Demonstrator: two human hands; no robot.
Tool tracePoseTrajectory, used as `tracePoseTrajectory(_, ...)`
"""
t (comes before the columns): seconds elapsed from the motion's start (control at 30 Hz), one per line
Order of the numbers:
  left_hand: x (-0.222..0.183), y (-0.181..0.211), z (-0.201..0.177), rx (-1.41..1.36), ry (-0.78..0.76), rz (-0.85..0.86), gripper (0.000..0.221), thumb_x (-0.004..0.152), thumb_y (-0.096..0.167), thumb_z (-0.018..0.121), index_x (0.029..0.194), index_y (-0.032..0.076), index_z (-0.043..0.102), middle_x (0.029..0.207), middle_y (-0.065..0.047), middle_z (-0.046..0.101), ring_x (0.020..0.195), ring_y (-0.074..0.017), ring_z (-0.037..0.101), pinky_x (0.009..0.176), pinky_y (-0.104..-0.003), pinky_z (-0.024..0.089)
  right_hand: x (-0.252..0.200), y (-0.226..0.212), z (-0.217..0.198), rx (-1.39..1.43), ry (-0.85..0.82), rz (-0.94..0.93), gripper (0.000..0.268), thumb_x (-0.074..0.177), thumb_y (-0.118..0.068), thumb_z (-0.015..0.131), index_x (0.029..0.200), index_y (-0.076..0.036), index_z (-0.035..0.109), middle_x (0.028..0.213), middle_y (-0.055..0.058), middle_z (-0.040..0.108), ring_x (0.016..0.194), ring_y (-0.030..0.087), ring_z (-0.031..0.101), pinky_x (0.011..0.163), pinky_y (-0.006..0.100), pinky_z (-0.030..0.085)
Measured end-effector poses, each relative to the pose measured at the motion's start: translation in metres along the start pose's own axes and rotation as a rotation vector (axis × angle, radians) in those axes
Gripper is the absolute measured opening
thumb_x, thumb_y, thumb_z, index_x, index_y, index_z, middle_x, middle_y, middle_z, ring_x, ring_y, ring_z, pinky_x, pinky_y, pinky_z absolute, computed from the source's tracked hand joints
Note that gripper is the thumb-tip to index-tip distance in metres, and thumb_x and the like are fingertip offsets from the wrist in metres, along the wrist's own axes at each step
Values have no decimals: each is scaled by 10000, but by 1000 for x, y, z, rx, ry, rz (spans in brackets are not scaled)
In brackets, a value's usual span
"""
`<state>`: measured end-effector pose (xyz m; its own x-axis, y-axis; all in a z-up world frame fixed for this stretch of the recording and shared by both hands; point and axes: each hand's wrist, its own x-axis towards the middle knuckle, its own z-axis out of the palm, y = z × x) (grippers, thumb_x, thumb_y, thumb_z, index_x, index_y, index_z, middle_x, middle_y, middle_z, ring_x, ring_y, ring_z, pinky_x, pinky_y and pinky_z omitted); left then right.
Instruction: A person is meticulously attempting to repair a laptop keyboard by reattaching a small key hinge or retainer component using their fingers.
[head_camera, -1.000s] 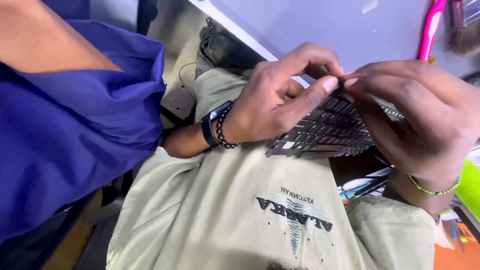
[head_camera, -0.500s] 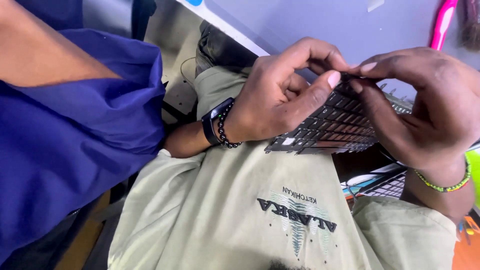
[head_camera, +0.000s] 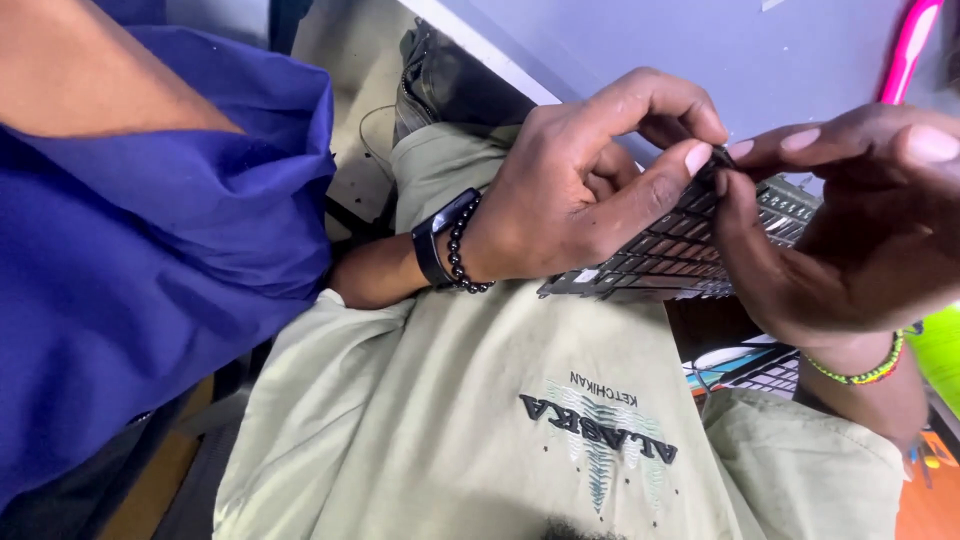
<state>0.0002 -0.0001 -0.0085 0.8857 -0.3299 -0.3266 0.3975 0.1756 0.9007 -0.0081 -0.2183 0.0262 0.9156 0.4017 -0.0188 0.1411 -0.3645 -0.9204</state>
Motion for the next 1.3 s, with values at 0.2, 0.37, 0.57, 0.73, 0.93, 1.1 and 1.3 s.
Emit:
tracePoseTrajectory(0.2, -2, 1, -2, -15, -35, 19, 118, 1097, 186, 556, 1183, 115, 593, 1144, 68, 666, 491, -55, 479, 488, -194, 295, -7, 12, -1, -16, 57, 55, 1008, 1017, 567, 709, 1621, -120, 285, 1192, 381, 417, 966, 528, 701, 821, 512, 591)
tracePoseTrajectory(0.37, -3, 1, -1, 3, -34, 41, 106, 1098, 198, 536, 1171, 135, 579, 1133, 66, 637, 501, -76, 498, 499, -199, 358, -17, 16, -10, -280, -51, 172, 272, 1068, 354, 802, 976, 203, 596, 1079, 346, 679, 933, 327, 684, 796, 318, 509)
tracePoseTrajectory(0.57, -2, -1, -3, -8, -67, 71, 126, 1106, 199, 495, 1180, 124, 563, 1145, 57, 629, 553, -98, 527, 527, -192, 466, -21, 2, -9, -393, -40, 283, 217, 1104, 301, 791, 975, 157, 693, 1143, 296, 744, 953, 268, 672, 841, 256, 384)
tracePoseTrajectory(0.73, -4, -3, -1, -3, -63, 96, 120, 1108, 169, 505, 1200, 118, 563, 1149, 41, 640, 777, -89, 602, 589, -190, 561, -16, -2, -10, -344, -66, 276, 174, 1093, 322, 747, 1075, 201, 623, 1167, 323, 693, 996, 306, 651, 903, 312, 458)
tracePoseTrajectory(0.93, -6, -6, -1, -9, -59, 126, 124, 1122, 172, 513, 1229, 125, 556, 1174, 31, 662, 944, -88, 678, 639, -200, 629, -12, 4, -3, -200, -37, 105, 555, 1017, 426, 668, 1300, 149, 279, 1165, 382, 477, 967, 452, 621, 795, 402, 483)
tracePoseTrajectory(1.1, -5, -5, -1, -20, -62, 125, 112, 1114, 158, 507, 1201, 112, 559, 1131, 24, 642, 761, -104, 602, 630, -207, 585, 8, -19, 2, -137, -74, 109, 379, 1089, 326, 580, 1346, 178, 343, 1261, 378, 406, 1070, 465, 508, 860, 445, 515)
tracePoseTrajectory(1.3, -7, -6, 0, -39, -53, 127, 115, 1111, 136, 513, 1218, 127, 554, 1136, 22, 656, 853, -93, 619, 631, -194, 622, 5, -25, 1, -426, -138, -74, 106, 1135, 259, 693, 1202, 284, 615, 1135, 402, 673, 1015, 523, 646, 944, 563, 513)
